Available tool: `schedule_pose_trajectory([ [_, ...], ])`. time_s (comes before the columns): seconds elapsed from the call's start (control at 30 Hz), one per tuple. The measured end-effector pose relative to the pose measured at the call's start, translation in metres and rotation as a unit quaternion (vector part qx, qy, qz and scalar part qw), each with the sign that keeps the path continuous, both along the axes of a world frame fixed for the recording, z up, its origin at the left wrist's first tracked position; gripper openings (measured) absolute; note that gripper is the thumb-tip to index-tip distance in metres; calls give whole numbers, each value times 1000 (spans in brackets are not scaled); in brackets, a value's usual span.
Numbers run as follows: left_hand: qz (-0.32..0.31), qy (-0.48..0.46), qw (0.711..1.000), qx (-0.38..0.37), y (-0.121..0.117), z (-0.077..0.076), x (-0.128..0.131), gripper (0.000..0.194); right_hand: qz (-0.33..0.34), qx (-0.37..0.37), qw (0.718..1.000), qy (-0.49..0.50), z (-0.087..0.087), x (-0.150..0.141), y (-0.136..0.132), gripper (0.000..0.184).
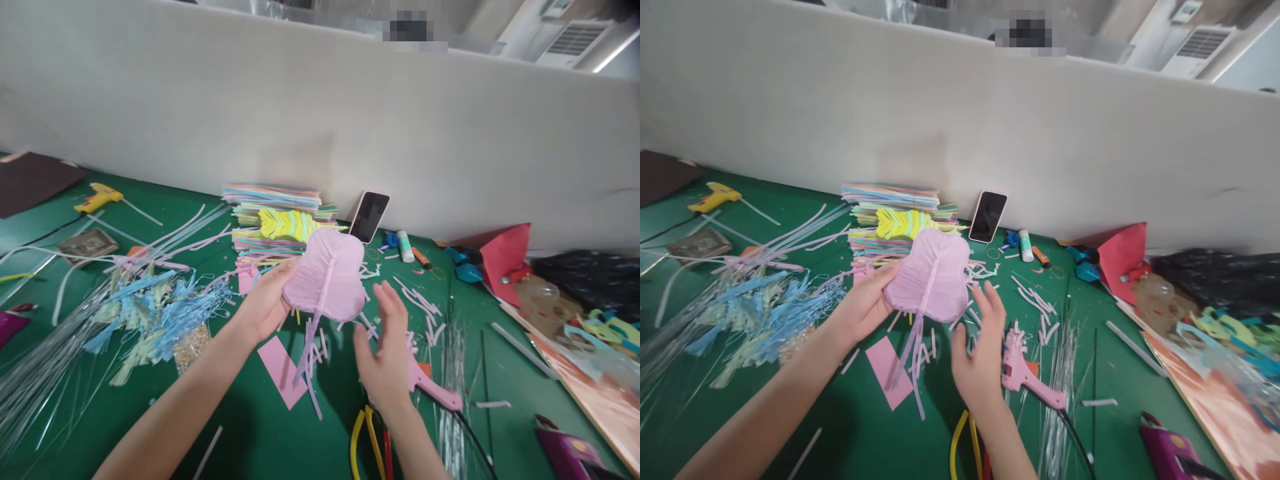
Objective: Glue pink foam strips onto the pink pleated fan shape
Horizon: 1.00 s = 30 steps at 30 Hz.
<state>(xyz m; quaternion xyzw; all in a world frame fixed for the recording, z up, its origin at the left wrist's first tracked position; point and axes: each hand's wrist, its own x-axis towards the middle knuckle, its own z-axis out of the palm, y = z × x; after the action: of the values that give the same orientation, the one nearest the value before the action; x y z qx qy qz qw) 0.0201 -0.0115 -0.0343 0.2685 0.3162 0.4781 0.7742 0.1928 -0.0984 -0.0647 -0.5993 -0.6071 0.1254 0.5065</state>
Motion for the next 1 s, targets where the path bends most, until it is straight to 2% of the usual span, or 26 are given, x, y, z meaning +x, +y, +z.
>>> schedule_pose_trajectory([
  [0.03,-10,8,1000,5,-1,0,0,22,-14,-41,992,116,-1,1,1,58],
  [0.1,-42,34,998,15,-6,1,3,24,-8,-117,943,312,1,1,4,62],
  [0.17,-67,66,995,27,-12,1,8,24,-3,-166,899,406,4,1,7,58],
  [0.2,-71,81,994,32,-15,1,10,24,-8,-176,890,420,6,0,8,53],
  [0.33,-68,133,987,54,-22,1,16,26,-31,-181,885,428,6,-1,8,41],
  [0.53,-68,168,980,77,-21,9,11,23,-6,-182,884,431,5,3,6,36],
  [0.7,-119,188,974,47,-12,12,0,31,79,-246,880,400,18,1,11,38],
  [0.8,-109,169,979,24,-6,9,-3,30,129,-275,872,384,22,-4,18,38],
  [0.87,-102,161,982,15,-2,7,-4,29,130,-262,875,386,20,-6,23,38],
  [1.0,-130,153,980,4,1,3,-6,32,99,-224,890,384,12,-4,29,35],
])
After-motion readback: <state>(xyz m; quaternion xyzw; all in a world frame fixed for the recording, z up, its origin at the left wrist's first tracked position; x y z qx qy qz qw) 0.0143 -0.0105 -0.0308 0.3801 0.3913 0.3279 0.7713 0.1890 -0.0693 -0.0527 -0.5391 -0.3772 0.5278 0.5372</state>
